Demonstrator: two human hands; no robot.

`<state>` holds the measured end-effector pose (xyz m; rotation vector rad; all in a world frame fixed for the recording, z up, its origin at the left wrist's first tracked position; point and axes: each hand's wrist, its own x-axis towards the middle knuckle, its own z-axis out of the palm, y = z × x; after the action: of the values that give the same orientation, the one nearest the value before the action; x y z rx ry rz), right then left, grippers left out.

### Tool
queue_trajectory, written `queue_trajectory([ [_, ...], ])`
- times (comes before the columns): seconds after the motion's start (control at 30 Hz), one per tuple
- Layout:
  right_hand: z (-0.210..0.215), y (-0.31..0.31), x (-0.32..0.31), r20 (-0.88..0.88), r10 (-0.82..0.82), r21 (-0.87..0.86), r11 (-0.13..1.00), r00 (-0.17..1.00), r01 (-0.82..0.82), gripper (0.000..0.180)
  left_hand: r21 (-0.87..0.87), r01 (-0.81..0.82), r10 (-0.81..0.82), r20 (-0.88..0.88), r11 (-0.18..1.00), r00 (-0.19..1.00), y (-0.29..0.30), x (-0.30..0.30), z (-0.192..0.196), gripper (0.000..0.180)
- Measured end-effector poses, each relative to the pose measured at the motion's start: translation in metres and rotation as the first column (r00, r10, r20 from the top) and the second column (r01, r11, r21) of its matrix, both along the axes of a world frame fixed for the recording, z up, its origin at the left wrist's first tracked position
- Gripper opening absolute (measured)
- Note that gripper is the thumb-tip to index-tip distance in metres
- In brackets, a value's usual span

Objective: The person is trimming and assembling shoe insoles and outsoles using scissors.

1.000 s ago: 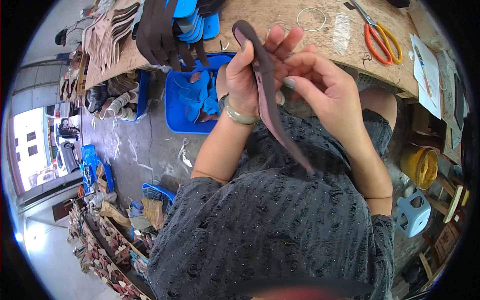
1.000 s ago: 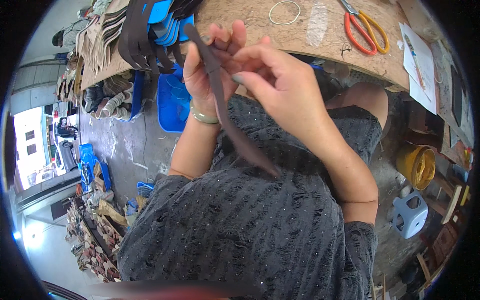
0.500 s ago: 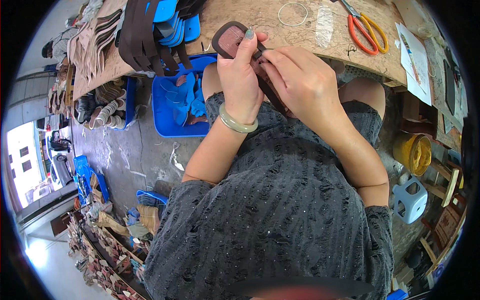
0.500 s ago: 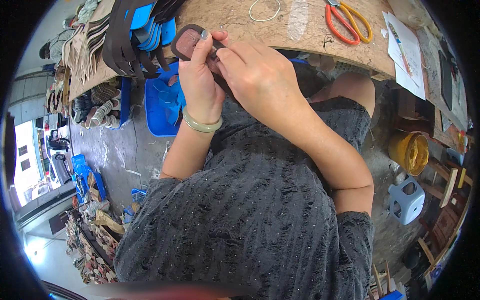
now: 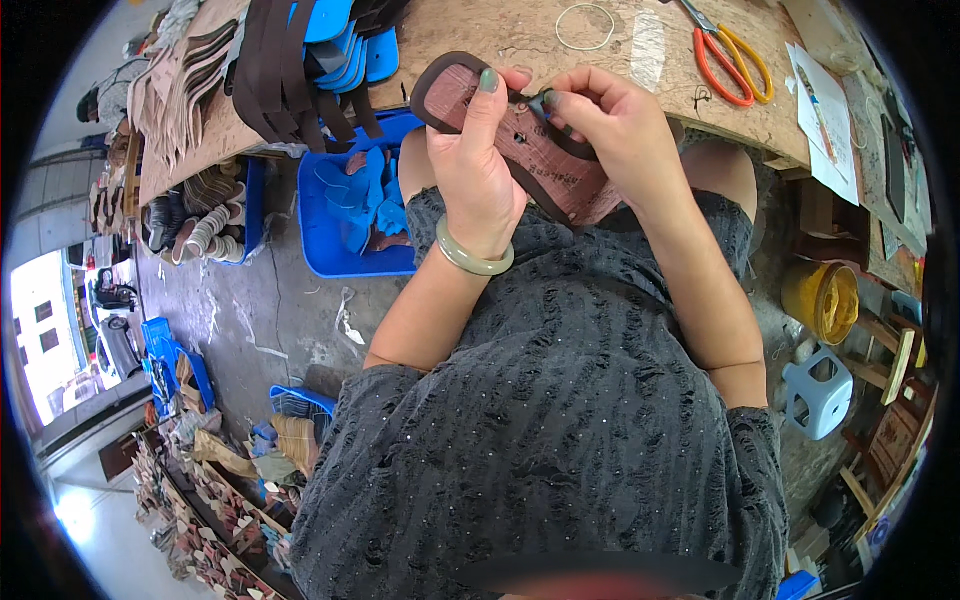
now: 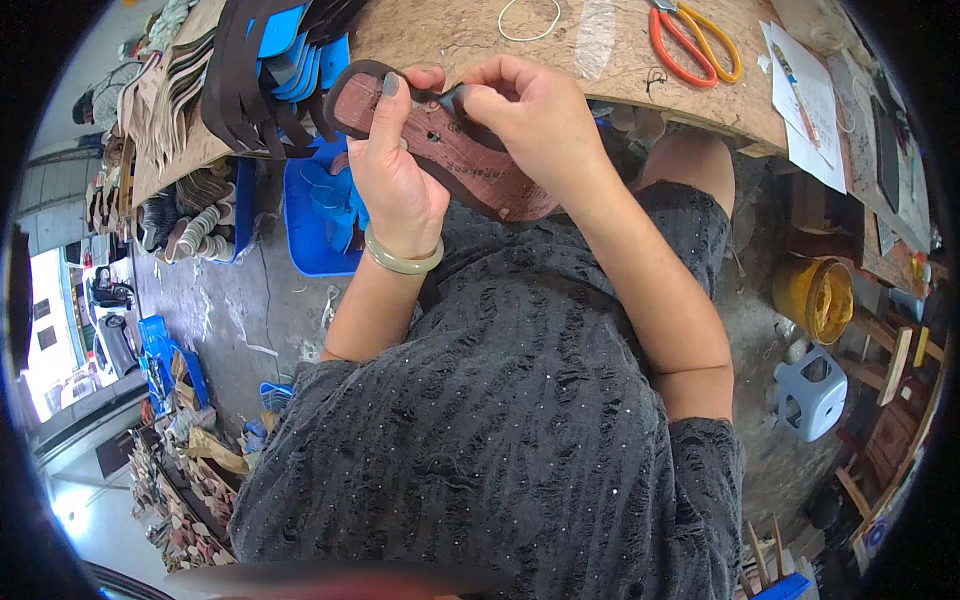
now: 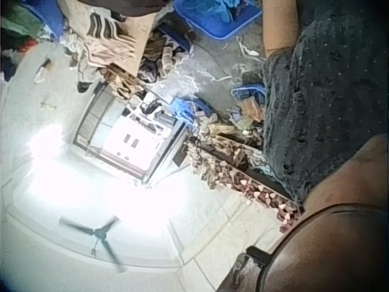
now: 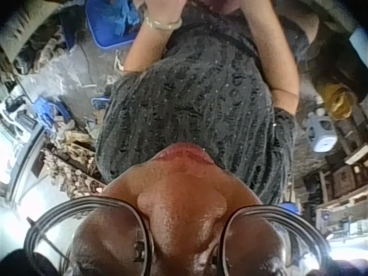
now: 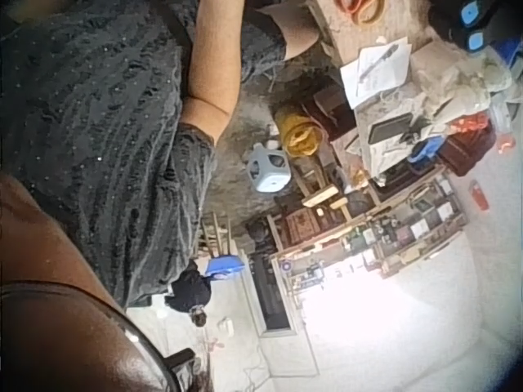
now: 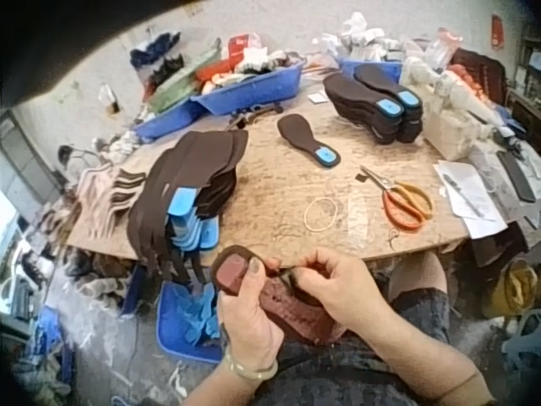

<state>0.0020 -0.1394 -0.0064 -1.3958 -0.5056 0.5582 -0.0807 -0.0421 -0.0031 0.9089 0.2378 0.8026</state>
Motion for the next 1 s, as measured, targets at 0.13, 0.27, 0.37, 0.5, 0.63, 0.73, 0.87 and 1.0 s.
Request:
queue_trajectory([
  [0.13, 0.0, -0.004, 0.014, -0.202, 0.114, 0.076, 0.992, 0.973, -0.101, 0.019, 0.086, 0.036, -0.035, -0.018, 0.996, 0.999, 0.007, -0.005, -0.003, 0.013],
  [0.27, 0.005, -0.001, 0.01, -0.19, 0.139, 0.04, 0.99, 0.972, -0.134, 0.021, 0.153, 0.079, -0.094, 0.093, 0.985, 0.991, 0.015, -0.01, -0.005, 0.018],
  [0.37, 0.006, -0.001, 0.01, -0.142, 0.206, -0.003, 0.978, 0.968, -0.209, 0.02, 0.106, 0.203, -0.214, 0.109, 0.974, 0.971, 0.019, -0.014, -0.005, 0.018],
  [0.5, 0.015, -0.007, 0.002, -0.065, 0.191, 0.091, 0.979, 0.98, -0.184, 0.018, 0.101, 0.19, -0.198, 0.073, 0.977, 0.977, 0.023, -0.017, -0.004, 0.015],
  [0.63, 0.02, -0.01, -0.004, 0.005, 0.117, 0.079, 0.99, 0.993, -0.117, 0.015, 0.176, 0.199, -0.21, 0.05, 0.964, 0.976, 0.022, -0.014, -0.003, 0.014],
  [0.73, 0.022, -0.012, -0.006, 0.065, 0.061, 0.069, 0.995, 0.996, -0.065, 0.014, 0.263, 0.148, -0.153, -0.001, 0.953, 0.988, 0.023, -0.013, -0.004, 0.013],
  [0.87, 0.022, -0.014, -0.008, 0.16, 0.017, 0.055, 0.998, 0.987, -0.026, 0.014, 0.272, 0.136, -0.139, -0.011, 0.952, 0.99, 0.018, -0.011, -0.001, 0.013],
  [1.0, 0.017, -0.015, -0.008, 0.189, 0.011, 0.072, 0.997, 0.982, -0.025, 0.017, 0.351, 0.109, -0.103, -0.036, 0.93, 0.994, 0.018, -0.009, 0.0, 0.014],
])
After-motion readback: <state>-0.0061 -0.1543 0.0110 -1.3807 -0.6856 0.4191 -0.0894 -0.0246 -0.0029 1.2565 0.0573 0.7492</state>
